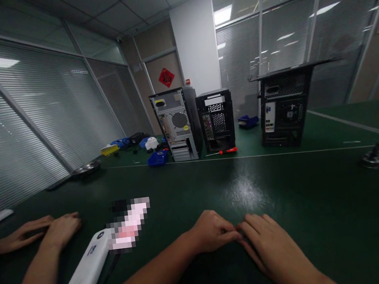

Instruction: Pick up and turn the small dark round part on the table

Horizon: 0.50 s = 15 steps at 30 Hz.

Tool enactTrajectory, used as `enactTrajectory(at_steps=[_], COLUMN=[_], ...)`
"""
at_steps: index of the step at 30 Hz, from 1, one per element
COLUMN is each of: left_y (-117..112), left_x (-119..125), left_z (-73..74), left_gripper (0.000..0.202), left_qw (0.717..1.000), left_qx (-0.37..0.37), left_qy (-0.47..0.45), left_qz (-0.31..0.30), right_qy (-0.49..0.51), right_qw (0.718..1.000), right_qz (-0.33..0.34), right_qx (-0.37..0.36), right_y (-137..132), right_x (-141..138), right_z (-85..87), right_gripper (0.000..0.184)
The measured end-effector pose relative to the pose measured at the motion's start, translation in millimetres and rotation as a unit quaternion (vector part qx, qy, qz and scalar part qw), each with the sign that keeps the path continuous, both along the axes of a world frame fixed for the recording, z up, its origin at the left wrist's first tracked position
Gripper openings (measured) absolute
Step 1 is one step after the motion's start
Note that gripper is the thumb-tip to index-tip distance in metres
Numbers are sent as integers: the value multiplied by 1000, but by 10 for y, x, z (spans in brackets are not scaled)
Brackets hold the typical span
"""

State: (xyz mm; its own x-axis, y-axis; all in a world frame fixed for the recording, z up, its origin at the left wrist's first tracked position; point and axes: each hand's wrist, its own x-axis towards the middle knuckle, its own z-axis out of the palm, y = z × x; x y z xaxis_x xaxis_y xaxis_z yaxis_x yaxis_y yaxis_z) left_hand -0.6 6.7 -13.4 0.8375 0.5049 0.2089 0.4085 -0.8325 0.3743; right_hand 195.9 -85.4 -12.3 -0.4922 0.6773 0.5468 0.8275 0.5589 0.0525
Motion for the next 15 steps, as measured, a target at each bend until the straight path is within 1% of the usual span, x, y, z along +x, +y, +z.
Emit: enactTrajectory(at_steps=[2, 4, 6, 7, 9, 11, 13, 15], left_y=[0, 0, -2, -3, -5, -7, -9, -12], left_x=[-8, -15, -19, -20, -20, -19, -18, -17], left_z=[6, 17, 29, 35, 46, 54, 60, 62], left_gripper=[40, 42, 42, 43, 44, 44, 43, 42], left_qw=[1000, 1000, 999, 999, 999, 999, 999, 999], left_qx=[-6, -20, -33, -37, -38, -37, -38, -39], left_qy=[-8, -15, -19, -19, -16, -9, -4, -6], left_qz=[-5, -12, -13, -12, -6, 0, 1, -1], right_qy=[-11, -12, 3, 18, 56, 101, 152, 207], right_qw=[1000, 999, 999, 998, 993, 984, 969, 950], right_qz=[0, -11, -39, -58, -97, -131, -165, -216], right_qx=[17, 28, 24, 14, -23, -71, -105, -93], right_y=[-23, -27, 9, 46, 152, 276, 380, 438], right_x=[-35, -12, 136, 276, 702, 1287, 1927, 2492], right_z=[56, 132, 208, 235, 247, 185, 51, -124], right_gripper=[29, 31, 30, 31, 35, 39, 41, 44])
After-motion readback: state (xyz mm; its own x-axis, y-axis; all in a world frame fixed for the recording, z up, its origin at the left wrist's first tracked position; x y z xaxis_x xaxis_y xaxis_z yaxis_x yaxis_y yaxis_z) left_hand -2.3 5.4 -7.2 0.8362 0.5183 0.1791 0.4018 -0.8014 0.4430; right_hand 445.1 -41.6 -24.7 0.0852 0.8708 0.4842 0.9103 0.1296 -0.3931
